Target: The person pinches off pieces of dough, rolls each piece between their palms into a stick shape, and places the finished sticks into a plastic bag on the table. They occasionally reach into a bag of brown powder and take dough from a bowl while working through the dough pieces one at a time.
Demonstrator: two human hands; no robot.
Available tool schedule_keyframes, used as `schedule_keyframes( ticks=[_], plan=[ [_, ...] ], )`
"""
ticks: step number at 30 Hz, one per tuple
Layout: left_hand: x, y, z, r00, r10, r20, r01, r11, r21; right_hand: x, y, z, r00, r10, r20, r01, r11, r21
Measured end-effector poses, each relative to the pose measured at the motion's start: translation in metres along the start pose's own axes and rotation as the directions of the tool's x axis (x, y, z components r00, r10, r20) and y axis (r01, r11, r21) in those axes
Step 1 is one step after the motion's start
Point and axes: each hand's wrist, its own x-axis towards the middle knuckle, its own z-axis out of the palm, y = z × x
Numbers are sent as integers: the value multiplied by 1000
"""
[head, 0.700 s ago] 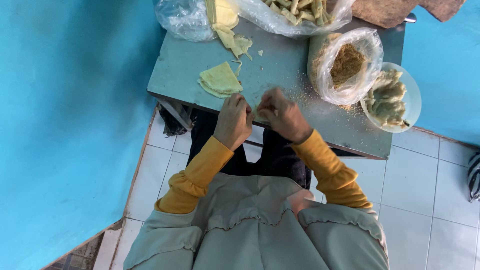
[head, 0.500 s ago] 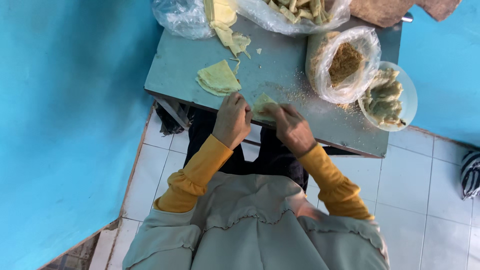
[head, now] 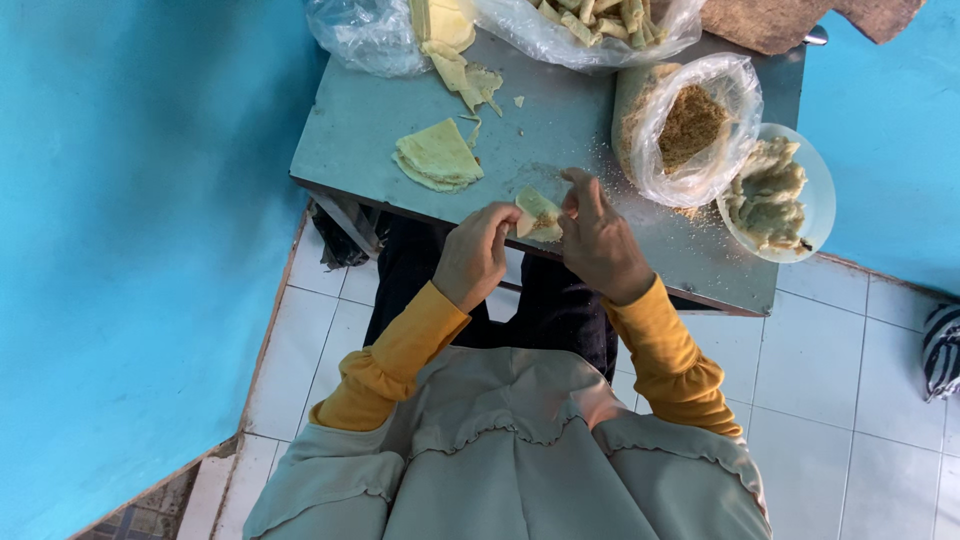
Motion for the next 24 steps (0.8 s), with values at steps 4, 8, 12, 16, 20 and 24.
schedule_keyframes(
  ticks=[4,8,12,16,20,24],
  plan=[
    [-2,-7,-12,996,86,11,-87,994,61,6,-14,6,999,-26,23,23,996,91],
    [-1,-15,-13,992,112,51,-118,984,135,9,-20,15,997,-56,49,50,993,109],
    [4,-28,-14,971,143,191,-188,952,243,6,-23,15,990,-17,142,10,999,50],
    [6,-35,-10,952,209,222,-260,938,229,2,-20,10,978,-158,139,163,986,-21],
    [2,-32,-3,929,278,245,-336,910,243,0,-14,-3,962,-216,169,212,976,45],
    [10,-35,5,858,390,335,-501,780,376,-1,-7,-16,955,-220,198,211,975,64]
  ],
)
